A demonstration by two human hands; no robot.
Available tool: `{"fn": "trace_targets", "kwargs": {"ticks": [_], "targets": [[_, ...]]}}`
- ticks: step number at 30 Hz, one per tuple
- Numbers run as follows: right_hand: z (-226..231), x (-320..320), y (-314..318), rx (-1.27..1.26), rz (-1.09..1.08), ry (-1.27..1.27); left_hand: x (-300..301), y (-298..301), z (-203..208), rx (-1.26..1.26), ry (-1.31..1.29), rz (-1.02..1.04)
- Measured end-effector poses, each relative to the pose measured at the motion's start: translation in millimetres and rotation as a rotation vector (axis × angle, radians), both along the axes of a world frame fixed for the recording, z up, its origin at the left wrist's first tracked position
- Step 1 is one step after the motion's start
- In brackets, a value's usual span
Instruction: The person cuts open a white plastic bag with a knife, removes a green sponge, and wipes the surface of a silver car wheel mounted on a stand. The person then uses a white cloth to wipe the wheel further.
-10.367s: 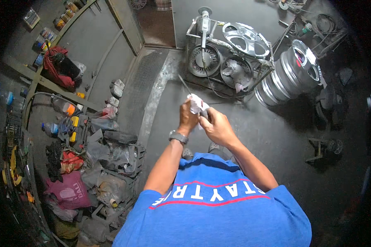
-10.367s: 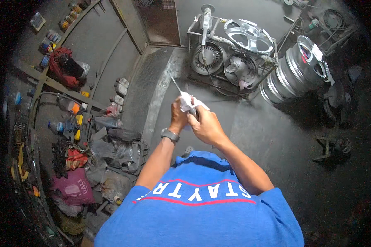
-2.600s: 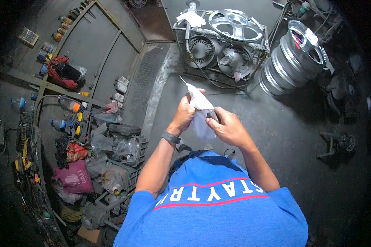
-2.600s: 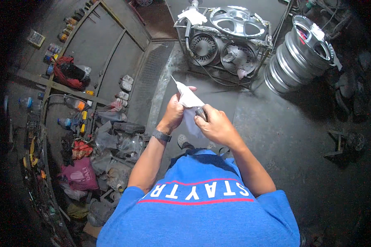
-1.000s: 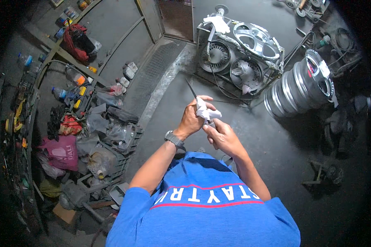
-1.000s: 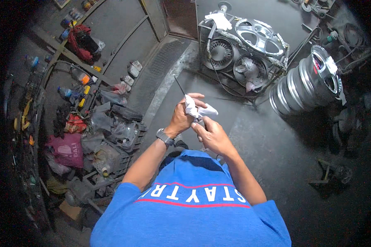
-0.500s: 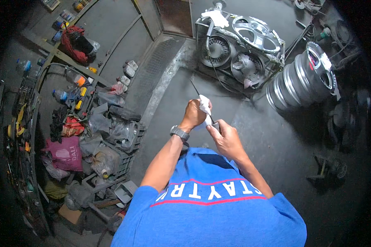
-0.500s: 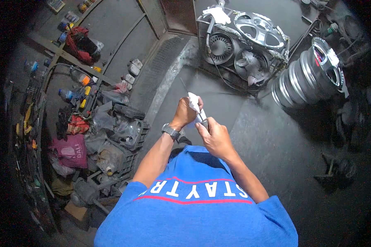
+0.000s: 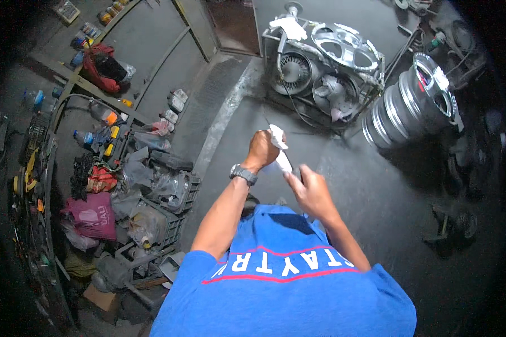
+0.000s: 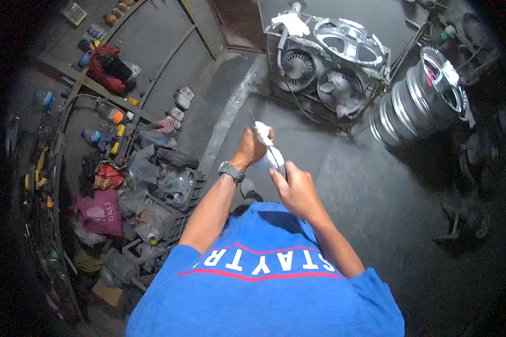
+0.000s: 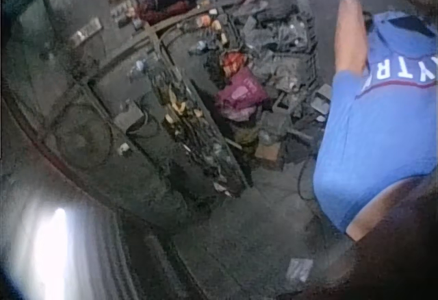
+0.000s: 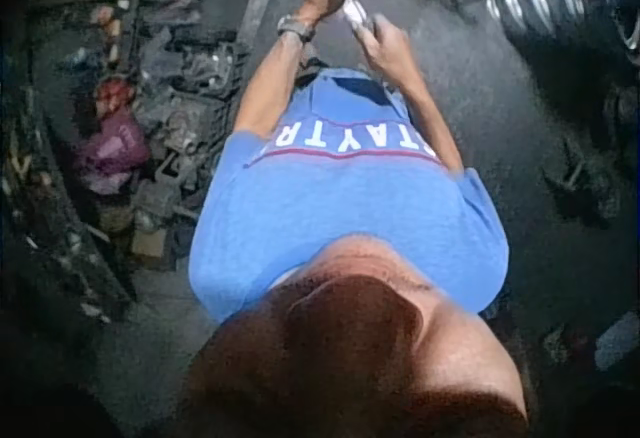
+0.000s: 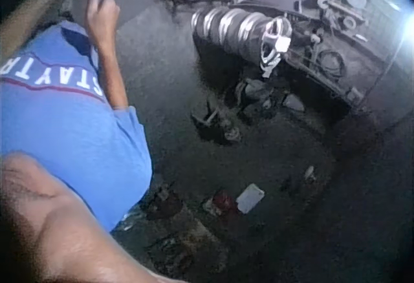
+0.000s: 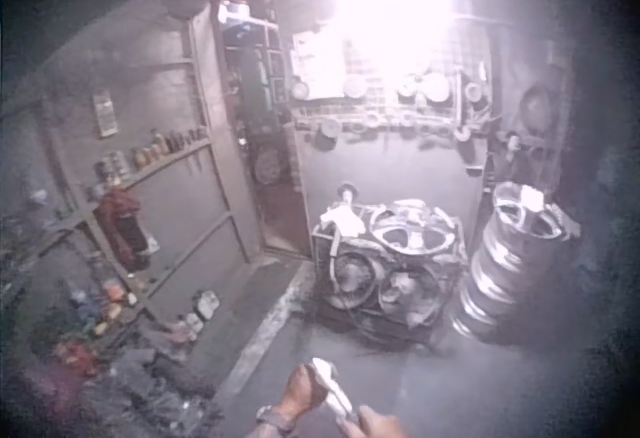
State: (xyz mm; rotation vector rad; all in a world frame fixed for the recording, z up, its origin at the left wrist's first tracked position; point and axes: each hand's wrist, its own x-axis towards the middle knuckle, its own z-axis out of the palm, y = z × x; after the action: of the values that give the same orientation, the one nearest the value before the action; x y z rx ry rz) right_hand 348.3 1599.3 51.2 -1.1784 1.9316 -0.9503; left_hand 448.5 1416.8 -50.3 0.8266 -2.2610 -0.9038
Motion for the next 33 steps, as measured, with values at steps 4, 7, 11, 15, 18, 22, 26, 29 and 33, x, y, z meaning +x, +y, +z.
{"fn": "trace_targets", "kwargs": {"ticks": [4, 7, 11, 15, 18, 22, 26, 29, 33], "targets": [[6.7, 4.5, -5.3, -0.017, 0.013, 0.019, 5.4, 15.2, -22.2, 0.07, 0.088, -0.054], [-4.3, 2.7, -20.5, -0.066, 0.005, 0.034, 3.0, 6.0, -11.8, 0.038, 0.108, -0.045], [1.3, 10.4, -3.8, 0.016, 0.084, 0.04, 27.0, -25.7, -6.8, 0.006, -0.01, 0.103], [-8.5, 7.2, -26.8, -0.071, 0.058, 0.045, 11.9, 11.2, -23.0, -0.126, 0.1, -0.018], [-8.1, 8.4, -23.8, -0.031, 0.081, 0.063, 21.9, -14.8, -9.7, -0.058, -0.044, 0.023], [-6.8, 6.0, -14.5, 0.0, 0.108, 0.027, 21.3, -32.9, -27.7, -0.07, -0.078, 0.111], [-10.8, -8.6, -37.3, -0.043, -0.015, -0.078, -0.3, 2.0, -26.1, -0.086, -0.054, -0.071], [-16.4, -6.6, -8.1, 0.02, -0.005, 0.011, 0.6, -36.5, -33.0, -0.004, -0.02, 0.022], [-25.3, -20.8, -16.8, -0.05, -0.062, -0.048, -18.0, 4.9, -43.7, -0.016, -0.107, -0.044]]}}
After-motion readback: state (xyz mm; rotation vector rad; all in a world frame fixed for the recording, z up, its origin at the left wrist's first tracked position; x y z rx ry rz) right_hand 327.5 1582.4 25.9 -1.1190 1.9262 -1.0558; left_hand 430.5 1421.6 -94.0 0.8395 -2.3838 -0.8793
